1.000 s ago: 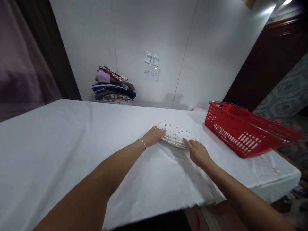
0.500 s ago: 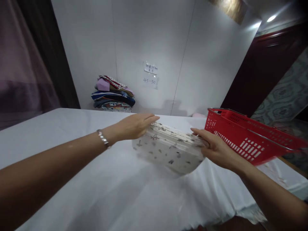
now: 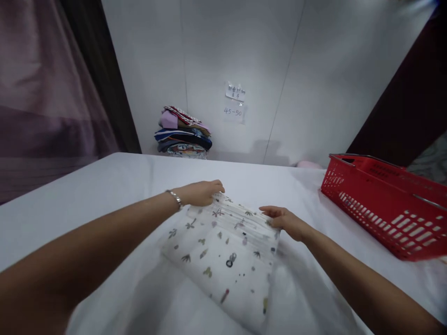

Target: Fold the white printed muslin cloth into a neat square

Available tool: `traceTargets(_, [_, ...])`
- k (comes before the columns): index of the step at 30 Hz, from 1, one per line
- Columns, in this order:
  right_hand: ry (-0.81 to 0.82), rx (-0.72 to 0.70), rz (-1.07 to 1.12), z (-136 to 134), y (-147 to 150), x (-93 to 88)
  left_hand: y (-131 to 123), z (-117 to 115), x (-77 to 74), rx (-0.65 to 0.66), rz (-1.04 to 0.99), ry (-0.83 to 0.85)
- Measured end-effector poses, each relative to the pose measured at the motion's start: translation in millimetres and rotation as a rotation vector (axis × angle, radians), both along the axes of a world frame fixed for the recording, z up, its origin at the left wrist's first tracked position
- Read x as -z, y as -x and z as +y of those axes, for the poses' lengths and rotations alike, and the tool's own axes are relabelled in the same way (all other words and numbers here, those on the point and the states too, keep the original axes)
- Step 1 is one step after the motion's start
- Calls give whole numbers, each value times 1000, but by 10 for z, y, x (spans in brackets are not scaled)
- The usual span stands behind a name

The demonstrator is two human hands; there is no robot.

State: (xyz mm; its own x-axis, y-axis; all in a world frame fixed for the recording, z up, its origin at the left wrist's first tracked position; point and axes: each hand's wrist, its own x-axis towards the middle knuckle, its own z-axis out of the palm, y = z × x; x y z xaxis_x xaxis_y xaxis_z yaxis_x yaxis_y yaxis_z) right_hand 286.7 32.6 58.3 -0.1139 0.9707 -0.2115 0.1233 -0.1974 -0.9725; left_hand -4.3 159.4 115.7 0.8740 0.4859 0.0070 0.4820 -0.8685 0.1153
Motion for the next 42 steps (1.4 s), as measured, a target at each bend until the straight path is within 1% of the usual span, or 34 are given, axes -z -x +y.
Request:
traceTargets(2, [36,37,-5,142,-53,165,-139,174,222,-49,38,43])
traceTargets(4, [53,49,-18,235,-109,299,-266,300,376,-90,89,82])
traceTargets(7, [65,45,-31,291,-159,459,-388,431,534,-123,156,141])
traceTargets(9, [48,45,-53,275,-155,529,-411,493,618,-150,164,171])
traceTargets(12, [-72,105,-181,186,-105,564,-379,543,713,-184,99,192])
traceTargets(14, [-175,164,-310,110,-61,557,-337,537,743,-165,-2,178])
traceTargets(16, [-243,199,-406,51,-25,557,-297,501,751,-115,-108,152])
traceTargets(18, [-294,197,-458,25,-7,587,-265,450,751,-48,-166,141])
traceTargets(20, [-352,178,-508,34,-8,650,-244,405,757,2,-179,138])
traceTargets(25, [-491,166,-663,99,-40,801,-217,389,811,-23,-217,82])
traceTargets(27, [-573,136,-742,103,-38,810,-208,403,827,-17,-222,52])
traceTargets(31, [-796,76,-895,90,-7,777,-202,406,825,-16,-198,19])
traceTargets(33, [-880,54,-952,88,9,765,-208,393,821,-15,-193,-2])
traceTargets(35, [-913,33,-994,90,21,761,-217,376,826,-5,-195,-26])
traceTargets(37, [-905,20,-1017,90,28,757,-225,358,836,-1,-199,-42])
traceTargets(42, [-795,-26,-1053,79,42,739,-230,298,828,-19,-178,-50])
